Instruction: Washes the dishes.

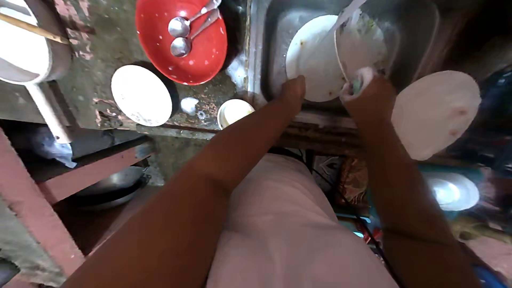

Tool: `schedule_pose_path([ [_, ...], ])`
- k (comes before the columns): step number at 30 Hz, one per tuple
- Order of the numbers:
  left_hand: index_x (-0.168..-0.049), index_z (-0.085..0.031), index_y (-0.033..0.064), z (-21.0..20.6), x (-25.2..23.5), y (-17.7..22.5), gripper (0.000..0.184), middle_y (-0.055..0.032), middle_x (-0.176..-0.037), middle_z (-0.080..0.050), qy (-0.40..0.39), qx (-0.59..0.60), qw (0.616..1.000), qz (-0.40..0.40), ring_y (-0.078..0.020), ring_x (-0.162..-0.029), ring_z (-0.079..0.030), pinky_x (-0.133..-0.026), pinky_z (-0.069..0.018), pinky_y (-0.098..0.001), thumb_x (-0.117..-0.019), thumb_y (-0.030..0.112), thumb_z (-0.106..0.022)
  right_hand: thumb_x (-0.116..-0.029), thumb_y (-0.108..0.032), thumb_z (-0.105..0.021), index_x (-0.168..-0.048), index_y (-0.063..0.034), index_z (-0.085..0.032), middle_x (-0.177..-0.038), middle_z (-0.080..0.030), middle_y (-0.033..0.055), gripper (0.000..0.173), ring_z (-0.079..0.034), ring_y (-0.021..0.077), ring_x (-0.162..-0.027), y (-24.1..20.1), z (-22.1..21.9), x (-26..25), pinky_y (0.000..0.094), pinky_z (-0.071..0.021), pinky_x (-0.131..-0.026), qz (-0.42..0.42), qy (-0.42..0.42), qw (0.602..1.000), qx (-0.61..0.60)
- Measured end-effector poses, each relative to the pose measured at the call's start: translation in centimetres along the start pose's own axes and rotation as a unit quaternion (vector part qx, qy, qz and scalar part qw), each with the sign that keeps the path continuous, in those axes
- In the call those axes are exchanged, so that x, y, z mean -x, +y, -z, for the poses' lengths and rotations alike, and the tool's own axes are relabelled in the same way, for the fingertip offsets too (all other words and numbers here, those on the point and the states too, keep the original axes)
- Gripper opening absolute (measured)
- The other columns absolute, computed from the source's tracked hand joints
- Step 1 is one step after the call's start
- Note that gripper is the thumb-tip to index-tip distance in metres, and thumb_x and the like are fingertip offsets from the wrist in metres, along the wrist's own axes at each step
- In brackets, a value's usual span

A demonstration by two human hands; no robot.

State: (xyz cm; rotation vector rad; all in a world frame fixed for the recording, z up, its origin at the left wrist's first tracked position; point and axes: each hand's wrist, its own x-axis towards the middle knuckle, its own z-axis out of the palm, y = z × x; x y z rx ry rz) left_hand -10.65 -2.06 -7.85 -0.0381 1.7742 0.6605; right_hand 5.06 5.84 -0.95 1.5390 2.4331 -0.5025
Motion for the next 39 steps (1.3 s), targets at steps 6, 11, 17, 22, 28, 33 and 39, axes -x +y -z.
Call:
schedule_pose_path([
  [6, -0.138, -0.054, -0.0065, -0.6, -1.1, 0.7, 0.052, -0.0253, -0.142, -0.054, 0.039, -0.042, 0.998, -0.023, -0.0356, -0.133, -0.052, -0.108, -0.0457, -0.0515, -0.1087, 0.036, -0.05, -0.0961, -0.04, -0.059, -0.122, -0.01, -0.066, -0.11, -0.07, 0.0225, 0.04, -0.069, 0.0443, -0.1, 0.8, 0.3, 0.2, 0.0669, -0.0518, -0.077, -0.021, -0.011, 1.0, 0.005],
  [11, -0.15, -0.04, -0.0004, 0.3, -3.0, 1.5, 0.078, -0.0236, -0.14, -0.057, 0.133, -0.099, 0.981, -0.104, -0.034, -0.129, -0.059, -0.106, -0.0507, -0.0508, -0.0935, 0.041, -0.073, -0.0968, -0.039, -0.057, -0.112, -0.0067, -0.066, -0.104, -0.07, 0.0221, 0.036, -0.069, 0.0436, -0.098, 2.2, -0.1, 0.4, 0.0647, -0.052, -0.075, -0.012, 0.006, 1.0, 0.001],
  [17, -0.152, -0.042, 0.0136, 2.5, -2.2, 4.1, 0.077, -0.0144, -0.134, -0.065, 0.2, -0.169, 0.949, -0.177, -0.0286, -0.121, -0.066, -0.101, -0.0553, -0.05, -0.0853, 0.027, -0.078, -0.0969, -0.035, -0.057, -0.114, -0.0087, -0.067, -0.104, -0.071, 0.0207, 0.033, -0.07, 0.0424, -0.098, 2.3, -0.8, 0.3, 0.0638, -0.053, -0.075, 0.007, 0.011, 1.0, 0.003],
  [22, -0.155, -0.038, 0.0143, 5.0, 0.3, 4.4, 0.075, -0.0144, -0.131, -0.067, 0.208, -0.184, 0.934, -0.226, -0.0282, -0.118, -0.068, -0.099, -0.0562, -0.0493, -0.0894, 0.023, -0.072, -0.0956, -0.035, -0.058, -0.116, -0.0078, -0.065, -0.107, -0.071, 0.0224, 0.035, -0.07, 0.0443, -0.099, 1.9, -1.7, -0.2, 0.0663, -0.0529, -0.076, 0.012, -0.024, 1.0, 0.009],
  [28, -0.144, -0.046, 0.0086, 8.8, 4.2, 2.6, 0.063, -0.0126, -0.123, -0.069, 0.227, -0.175, 0.905, -0.313, -0.0228, -0.109, -0.071, -0.093, -0.0595, -0.045, -0.0885, 0.021, -0.072, -0.0938, -0.029, -0.062, -0.118, -0.0069, -0.064, -0.107, -0.07, 0.0235, 0.033, -0.069, 0.0453, -0.1, 0.3, -3.5, -0.9, 0.0663, -0.053, -0.075, 0.037, -0.074, 0.996, 0.015],
  [33, -0.135, -0.047, 0.0002, 12.8, 7.0, 1.1, 0.056, -0.0117, -0.119, -0.068, 0.223, -0.074, 0.886, -0.4, -0.0154, -0.105, -0.07, -0.091, -0.0614, -0.0363, -0.0857, 0.01, -0.072, -0.0909, -0.034, -0.068, -0.119, -0.0021, -0.066, -0.111, -0.069, 0.0264, 0.043, -0.068, 0.0479, -0.102, -0.9, -5.0, -2.1, 0.0694, -0.0527, -0.078, 0.028, -0.118, 0.993, 0.009],
  [39, -0.136, -0.042, 0.0002, 15.1, 8.0, 0.0, 0.054, -0.0136, -0.12, -0.065, 0.136, 0.052, 0.91, -0.388, -0.0192, -0.103, -0.071, -0.087, -0.0635, -0.0386, -0.0901, 0.004, -0.07, -0.0975, -0.041, -0.068, -0.13, -0.0092, -0.063, -0.115, -0.07, 0.0108, 0.046, -0.069, 0.0196, -0.1, -0.4, -3.3, -3.6, 0.0425, -0.0573, -0.091, -0.045, -0.051, 0.923, -0.379],
])
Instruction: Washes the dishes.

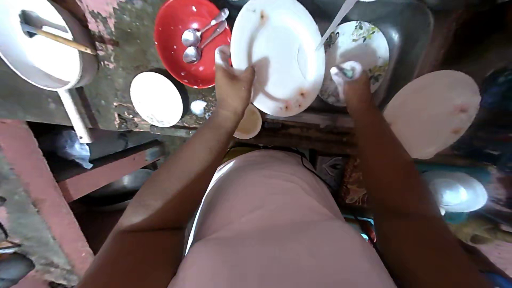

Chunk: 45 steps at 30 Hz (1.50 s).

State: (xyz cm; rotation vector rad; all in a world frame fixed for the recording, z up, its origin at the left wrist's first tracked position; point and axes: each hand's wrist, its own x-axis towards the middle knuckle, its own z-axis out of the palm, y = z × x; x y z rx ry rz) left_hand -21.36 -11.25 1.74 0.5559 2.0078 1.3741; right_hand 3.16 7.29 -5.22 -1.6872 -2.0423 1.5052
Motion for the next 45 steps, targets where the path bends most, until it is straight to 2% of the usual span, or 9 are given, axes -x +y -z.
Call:
schedule_pose_path([
  [4, -0.135, -0.042, -0.0004, -1.0, 0.2, -1.0, 0.051, -0.0145, -0.12, -0.064, -0.045, 0.068, 0.996, 0.022, -0.0211, -0.104, -0.07, -0.088, -0.0626, -0.0395, -0.0917, 0.002, -0.068, -0.0964, -0.036, -0.072, -0.128, -0.0112, -0.064, -0.109, -0.071, 0.0056, 0.041, -0.069, 0.0128, -0.076, -1.5, 2.1, 0.1, 0.0319, -0.0607, -0.065, 0.019, -0.016, 0.993, -0.118],
  [10, -0.137, -0.04, 0.001, -3.8, 0.1, -3.6, 0.052, -0.0149, -0.124, -0.062, -0.082, 0.147, 0.985, 0.025, -0.0229, -0.109, -0.068, -0.092, -0.0613, -0.0414, -0.0925, 0.001, -0.068, -0.0922, -0.034, -0.076, -0.125, -0.0142, -0.065, -0.11, -0.068, 0.0064, 0.04, -0.066, 0.0128, -0.076, -0.8, 4.9, -0.8, 0.0339, -0.0586, -0.068, -0.023, -0.016, 1.0, 0.005],
  [18, -0.14, -0.039, 0.0005, -6.0, -0.3, -4.2, 0.054, -0.0155, -0.127, -0.06, -0.109, 0.18, 0.977, 0.037, -0.0227, -0.112, -0.067, -0.094, -0.0606, -0.04, -0.0945, 0.002, -0.067, -0.0899, -0.03, -0.078, -0.124, -0.0149, -0.063, -0.103, -0.066, 0.0025, 0.04, -0.062, 0.0094, -0.069, -0.2, 7.1, -1.3, 0.0276, -0.056, -0.062, -0.048, -0.017, 0.998, -0.041],
  [22, -0.147, -0.034, -0.0004, -6.5, -0.9, -4.3, 0.06, -0.0165, -0.132, -0.059, -0.13, 0.162, 0.977, 0.047, -0.022, -0.114, -0.067, -0.096, -0.06, -0.0386, -0.0976, 0.007, -0.066, -0.09, -0.036, -0.077, -0.134, -0.0154, -0.056, -0.097, -0.065, 0.0005, 0.054, -0.062, 0.0084, -0.069, 0.0, 8.5, -2.1, 0.0266, -0.0561, -0.063, -0.091, -0.036, 0.994, -0.048],
  [26, -0.147, -0.036, 0.0008, -7.7, -1.4, -4.3, 0.056, -0.0154, -0.13, -0.06, -0.131, 0.152, 0.978, 0.064, -0.0198, -0.113, -0.067, -0.096, -0.0592, -0.0366, -0.0995, 0.009, -0.065, -0.0896, -0.035, -0.078, -0.133, -0.016, -0.057, -0.095, -0.064, 0.0002, 0.051, -0.059, 0.0079, -0.066, 0.1, 9.2, -2.6, 0.0267, -0.0543, -0.061, -0.105, -0.047, 0.993, -0.027],
  [31, -0.15, -0.035, 0.0033, -8.8, -2.2, -4.6, 0.058, -0.0149, -0.135, -0.059, -0.136, 0.155, 0.975, 0.078, -0.0197, -0.116, -0.065, -0.098, -0.058, -0.037, -0.1006, 0.012, -0.065, -0.0861, -0.044, -0.08, -0.14, -0.0177, -0.051, -0.094, -0.063, -0.0019, 0.066, -0.06, 0.0064, -0.065, 0.4, 9.5, -3.5, 0.024, -0.0543, -0.059, -0.143, -0.029, 0.989, -0.031],
  [37, -0.155, -0.029, 0.0037, -9.8, -2.8, -4.8, 0.065, -0.0168, -0.14, -0.056, -0.151, 0.138, 0.974, 0.093, -0.0215, -0.121, -0.064, -0.101, -0.0573, -0.0392, -0.1015, 0.016, -0.064, -0.0846, -0.05, -0.079, -0.126, -0.0215, -0.062, -0.083, -0.061, -0.0042, 0.053, -0.058, 0.0065, -0.059, 0.1, 10.2, -4.3, 0.0254, -0.0536, -0.056, -0.182, -0.032, 0.983, -0.005],
  [41, -0.154, -0.031, 0.0045, -11.0, -2.8, -4.6, 0.065, -0.0176, -0.136, -0.059, -0.145, 0.124, 0.973, 0.133, -0.0214, -0.117, -0.065, -0.098, -0.0581, -0.0393, -0.1014, 0.02, -0.064, -0.0836, -0.053, -0.079, -0.132, -0.0243, -0.06, -0.097, -0.062, -0.0014, 0.059, -0.058, 0.0087, -0.07, -0.5, 10.8, -4.1, 0.029, -0.053, -0.063, -0.198, -0.023, 0.98, 0.004],
  [45, -0.155, -0.032, 0.0072, -12.8, -3.5, -5.9, 0.073, -0.0175, -0.141, -0.057, -0.145, 0.044, 0.972, 0.181, -0.0228, -0.124, -0.063, -0.103, -0.0554, -0.0418, -0.0998, 0.036, -0.068, -0.0866, -0.049, -0.077, -0.126, -0.0231, -0.064, -0.094, -0.063, -0.0035, 0.049, -0.058, 0.0058, -0.069, -0.2, 11.0, -4.9, 0.0258, -0.0518, -0.061, -0.178, -0.003, 0.984, 0.023],
])
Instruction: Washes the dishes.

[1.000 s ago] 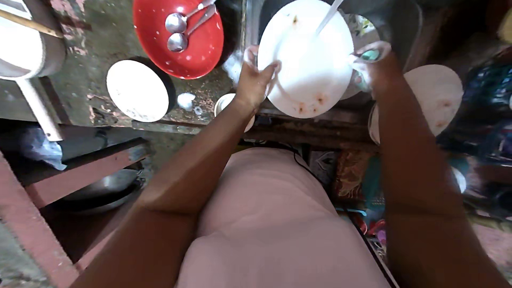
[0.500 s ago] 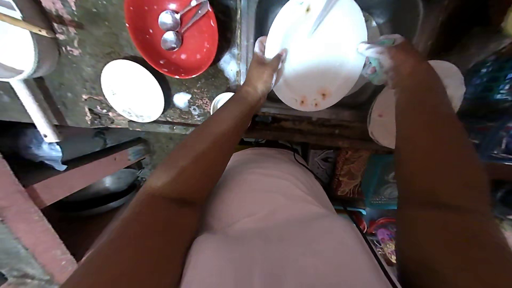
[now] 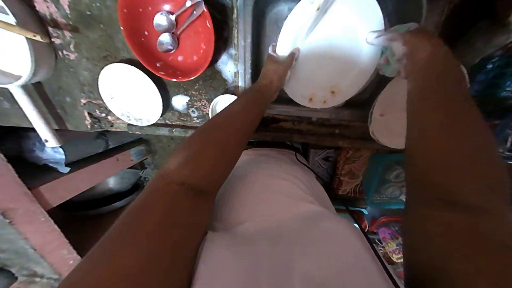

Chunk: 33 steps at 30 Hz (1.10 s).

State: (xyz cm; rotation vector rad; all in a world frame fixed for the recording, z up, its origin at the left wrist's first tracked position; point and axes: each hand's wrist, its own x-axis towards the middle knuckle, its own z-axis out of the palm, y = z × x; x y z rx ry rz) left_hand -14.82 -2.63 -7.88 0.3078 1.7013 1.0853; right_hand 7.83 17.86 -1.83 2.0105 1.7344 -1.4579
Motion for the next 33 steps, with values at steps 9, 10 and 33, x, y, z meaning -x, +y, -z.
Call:
schedule_pose_path([
  [9, -0.15, -0.042, 0.0062, -1.6, -3.8, -2.5, 0.065, -0.0179, -0.137, -0.06, 0.027, 0.007, 0.998, 0.059, -0.0245, -0.122, -0.063, -0.101, -0.0555, -0.044, -0.0987, 0.036, -0.069, -0.0939, -0.035, -0.072, -0.135, -0.0103, -0.058, -0.124, -0.063, 0.0074, 0.05, -0.061, 0.0131, -0.106, -0.4, -1.6, -2.8, 0.0354, -0.0531, -0.092, 0.05, 0.011, 0.997, 0.056],
  [10, -0.15, -0.042, 0.006, -1.7, -4.0, -2.5, 0.066, -0.0179, -0.137, -0.06, 0.031, 0.0, 0.998, 0.06, -0.0247, -0.122, -0.063, -0.101, -0.0554, -0.0441, -0.0982, 0.036, -0.07, -0.0924, -0.032, -0.073, -0.135, -0.0093, -0.059, -0.124, -0.063, 0.0085, 0.05, -0.062, 0.0145, -0.106, -0.3, -1.8, -3.2, 0.0367, -0.0537, -0.092, 0.059, 0.016, 0.996, 0.057],
  [33, -0.13, -0.064, 0.0017, 1.6, 4.2, 9.0, 0.035, -0.0127, -0.119, -0.071, -0.055, -0.316, 0.928, -0.189, -0.019, -0.113, -0.068, -0.104, -0.0524, -0.0359, -0.102, 0.022, -0.061, -0.1019, -0.021, -0.048, -0.131, -0.0056, -0.06, -0.13, -0.06, 0.0125, 0.036, -0.058, 0.0154, -0.113, -0.2, -1.6, 7.3, 0.0396, -0.049, -0.097, 0.134, 0.012, 0.985, 0.108],
])
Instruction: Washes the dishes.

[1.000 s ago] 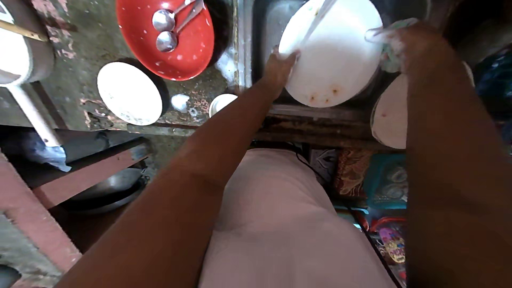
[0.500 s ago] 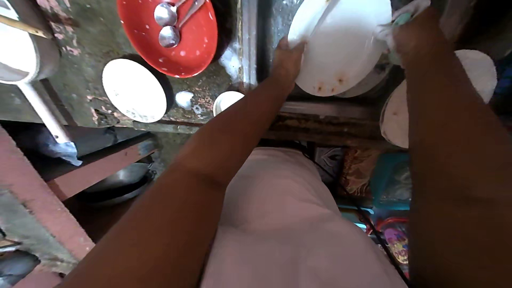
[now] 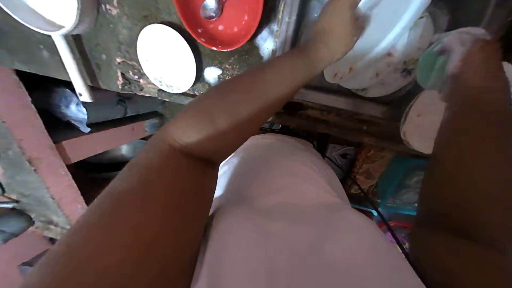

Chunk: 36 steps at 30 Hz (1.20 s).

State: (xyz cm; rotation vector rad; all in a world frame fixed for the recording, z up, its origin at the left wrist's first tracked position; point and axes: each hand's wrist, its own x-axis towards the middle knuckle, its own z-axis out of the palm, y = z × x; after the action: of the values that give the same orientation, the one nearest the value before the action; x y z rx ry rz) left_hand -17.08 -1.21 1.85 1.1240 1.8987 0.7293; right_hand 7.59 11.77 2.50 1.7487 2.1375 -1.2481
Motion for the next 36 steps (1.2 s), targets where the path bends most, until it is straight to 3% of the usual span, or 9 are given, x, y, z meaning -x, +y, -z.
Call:
schedule_pose_path([
  [4, -0.124, -0.067, 0.0032, 3.3, 3.1, -2.1, 0.031, -0.011, -0.116, -0.072, 0.055, 0.013, 0.998, 0.001, -0.0165, -0.111, -0.069, -0.102, -0.0539, -0.0355, -0.1011, 0.023, -0.063, -0.1036, -0.023, -0.05, -0.13, -0.013, -0.064, -0.122, -0.067, 0.006, 0.031, -0.066, 0.0116, -0.101, -2.4, -3.9, 5.2, 0.034, -0.0574, -0.086, 0.075, -0.079, 0.993, -0.036],
  [8, -0.125, -0.065, 0.0031, 6.8, 7.1, -5.3, 0.029, -0.0085, -0.114, -0.073, 0.124, 0.031, 0.99, -0.053, -0.0108, -0.105, -0.07, -0.097, -0.0578, -0.0313, -0.1004, 0.018, -0.062, -0.1004, -0.019, -0.062, -0.132, -0.0111, -0.066, -0.135, -0.063, 0.0129, 0.033, -0.063, 0.0237, -0.121, -8.9, -10.0, 11.6, 0.0468, -0.0522, -0.104, 0.195, -0.156, 0.967, 0.054],
  [15, -0.116, -0.063, -0.002, 14.4, 12.8, -8.7, 0.022, -0.0087, -0.105, -0.072, 0.233, 0.113, 0.955, -0.142, -0.0124, -0.097, -0.072, -0.089, -0.0623, -0.0339, -0.101, 0.013, -0.061, -0.0971, -0.022, -0.062, -0.106, -0.0157, -0.073, -0.12, -0.068, 0.0116, 0.015, -0.061, 0.0347, -0.12, -12.3, -22.3, 13.3, 0.0544, -0.0527, -0.097, 0.448, -0.044, 0.87, 0.203],
  [19, -0.117, -0.054, -0.0081, 17.6, 14.3, -10.3, 0.022, -0.0161, -0.105, -0.069, 0.261, 0.26, 0.916, -0.16, -0.023, -0.099, -0.072, -0.089, -0.0631, -0.0417, -0.0991, 0.004, -0.062, -0.1002, -0.017, -0.058, -0.114, -0.008, -0.071, -0.134, -0.065, 0.0168, 0.021, -0.056, 0.0397, -0.131, -12.1, -26.9, 13.1, 0.0587, -0.0483, -0.105, 0.428, -0.039, 0.863, 0.266],
  [25, -0.116, -0.044, -0.006, 20.3, 16.3, -11.8, 0.026, -0.0207, -0.103, -0.065, 0.267, 0.42, 0.856, -0.141, -0.031, -0.097, -0.07, -0.087, -0.0627, -0.0491, -0.0958, -0.006, -0.061, -0.0964, -0.007, -0.061, -0.108, -0.0084, -0.072, -0.125, -0.067, 0.0174, 0.016, -0.06, 0.041, -0.121, -13.0, -29.7, 13.2, 0.0614, -0.0513, -0.094, 0.363, -0.057, 0.872, 0.322],
  [29, -0.13, -0.037, -0.0027, 22.1, 18.2, -12.4, 0.044, -0.0217, -0.116, -0.061, 0.247, 0.477, 0.84, -0.082, -0.0329, -0.104, -0.069, -0.088, -0.0632, -0.0514, -0.0936, -0.007, -0.061, -0.0911, -0.018, -0.072, -0.108, -0.0075, -0.073, -0.125, -0.068, 0.015, 0.02, -0.063, 0.032, -0.121, -13.4, -27.4, 13.2, 0.0533, -0.0515, -0.104, 0.278, 0.004, 0.95, 0.143],
  [31, -0.141, -0.033, -0.0012, 23.0, 19.4, -12.4, 0.054, -0.0206, -0.122, -0.061, 0.239, 0.486, 0.84, -0.043, -0.0322, -0.108, -0.069, -0.089, -0.0633, -0.0505, -0.094, -0.006, -0.06, -0.0836, -0.013, -0.08, -0.109, 0.0017, -0.066, -0.116, -0.068, 0.0151, 0.033, -0.067, 0.0222, -0.108, -13.6, -24.8, 13.6, 0.0412, -0.0568, -0.095, 0.222, 0.072, 0.969, -0.078],
  [33, -0.146, -0.032, 0.0003, 23.4, 20.4, -12.7, 0.06, -0.0185, -0.124, -0.063, 0.236, 0.476, 0.847, -0.014, -0.03, -0.108, -0.07, -0.089, -0.0636, -0.0489, -0.0931, -0.006, -0.059, -0.0885, -0.009, -0.073, -0.121, -0.0021, -0.055, -0.109, -0.065, 0.0075, 0.038, -0.067, 0.0148, -0.095, -13.9, -22.2, 14.0, 0.0348, -0.0606, -0.083, 0.139, 0.086, 0.937, -0.308],
  [36, -0.143, -0.036, 0.0015, 22.7, 21.1, -13.3, 0.053, -0.0163, -0.12, -0.066, 0.222, 0.477, 0.85, -0.002, -0.0287, -0.106, -0.071, -0.088, -0.0636, -0.0495, -0.0951, -0.005, -0.057, -0.0927, -0.013, -0.057, -0.131, -0.0153, -0.05, -0.113, -0.067, 0.0089, 0.039, -0.071, 0.026, -0.091, -14.3, -18.6, 14.4, 0.0465, -0.0634, -0.069, 0.054, 0.021, 0.852, -0.521],
])
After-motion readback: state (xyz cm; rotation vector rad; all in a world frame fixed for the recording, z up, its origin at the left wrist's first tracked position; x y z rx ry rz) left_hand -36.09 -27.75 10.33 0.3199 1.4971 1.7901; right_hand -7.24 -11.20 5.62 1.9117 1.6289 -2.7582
